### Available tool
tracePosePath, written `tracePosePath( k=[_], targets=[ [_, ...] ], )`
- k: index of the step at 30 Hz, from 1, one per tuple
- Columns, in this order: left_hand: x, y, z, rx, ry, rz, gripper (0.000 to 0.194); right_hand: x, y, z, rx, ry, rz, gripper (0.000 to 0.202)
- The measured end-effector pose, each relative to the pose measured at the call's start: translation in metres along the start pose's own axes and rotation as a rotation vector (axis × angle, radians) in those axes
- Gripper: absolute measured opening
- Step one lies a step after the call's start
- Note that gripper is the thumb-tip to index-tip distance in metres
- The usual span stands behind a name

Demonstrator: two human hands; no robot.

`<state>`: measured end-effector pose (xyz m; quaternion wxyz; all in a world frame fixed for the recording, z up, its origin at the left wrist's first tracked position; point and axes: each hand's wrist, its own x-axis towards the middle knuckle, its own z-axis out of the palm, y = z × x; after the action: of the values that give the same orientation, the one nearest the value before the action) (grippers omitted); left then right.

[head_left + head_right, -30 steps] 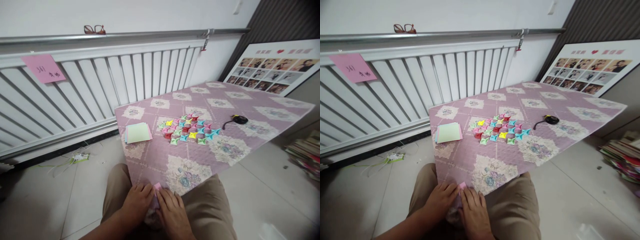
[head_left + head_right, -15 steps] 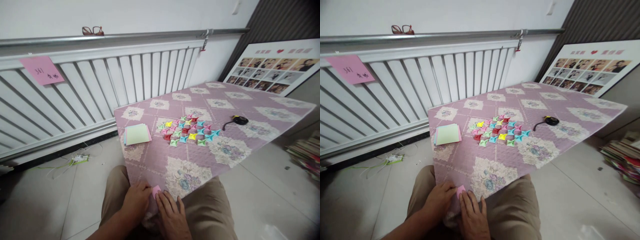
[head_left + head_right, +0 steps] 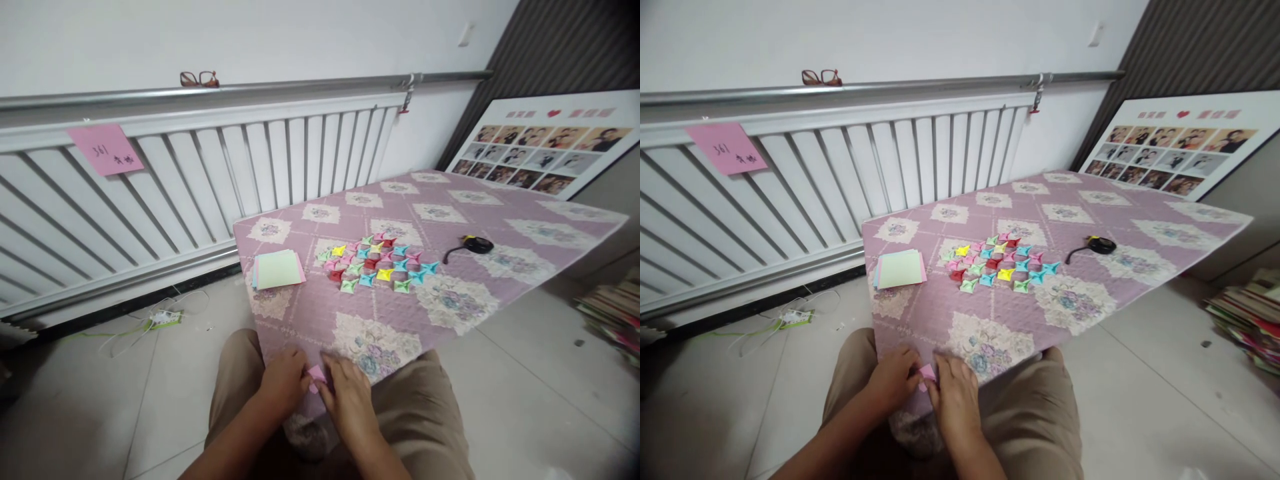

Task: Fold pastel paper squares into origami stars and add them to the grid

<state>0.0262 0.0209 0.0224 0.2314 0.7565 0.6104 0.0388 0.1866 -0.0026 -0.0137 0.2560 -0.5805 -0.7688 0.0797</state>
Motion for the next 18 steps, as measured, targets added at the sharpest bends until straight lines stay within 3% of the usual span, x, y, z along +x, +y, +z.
tracePosePath(
  k=[2, 9, 14, 18],
  targets=[
    [0.0, -0.001, 0.002, 0.002, 0.02, 0.006, 0.009, 0.003, -0.001, 0.0, -0.044, 0.017, -0.004, 0.036],
    [-0.001, -0.006, 0.008, -0.028, 0.079, 0.036, 0.007, 0.005, -0.01, 0.001, -0.084, 0.036, 0.016, 0.02],
    [-0.003, -0.006, 0.011, -0.08, 0.125, 0.035, 0.014, 0.004, -0.01, 0.006, 0.026, 0.027, 0.036, 0.017],
    [-0.003, -0.007, 0.011, -0.111, 0.115, 0.099, 0.006, 0.003, -0.008, 0.008, 0.091, -0.002, -0.001, 0.018]
  ],
)
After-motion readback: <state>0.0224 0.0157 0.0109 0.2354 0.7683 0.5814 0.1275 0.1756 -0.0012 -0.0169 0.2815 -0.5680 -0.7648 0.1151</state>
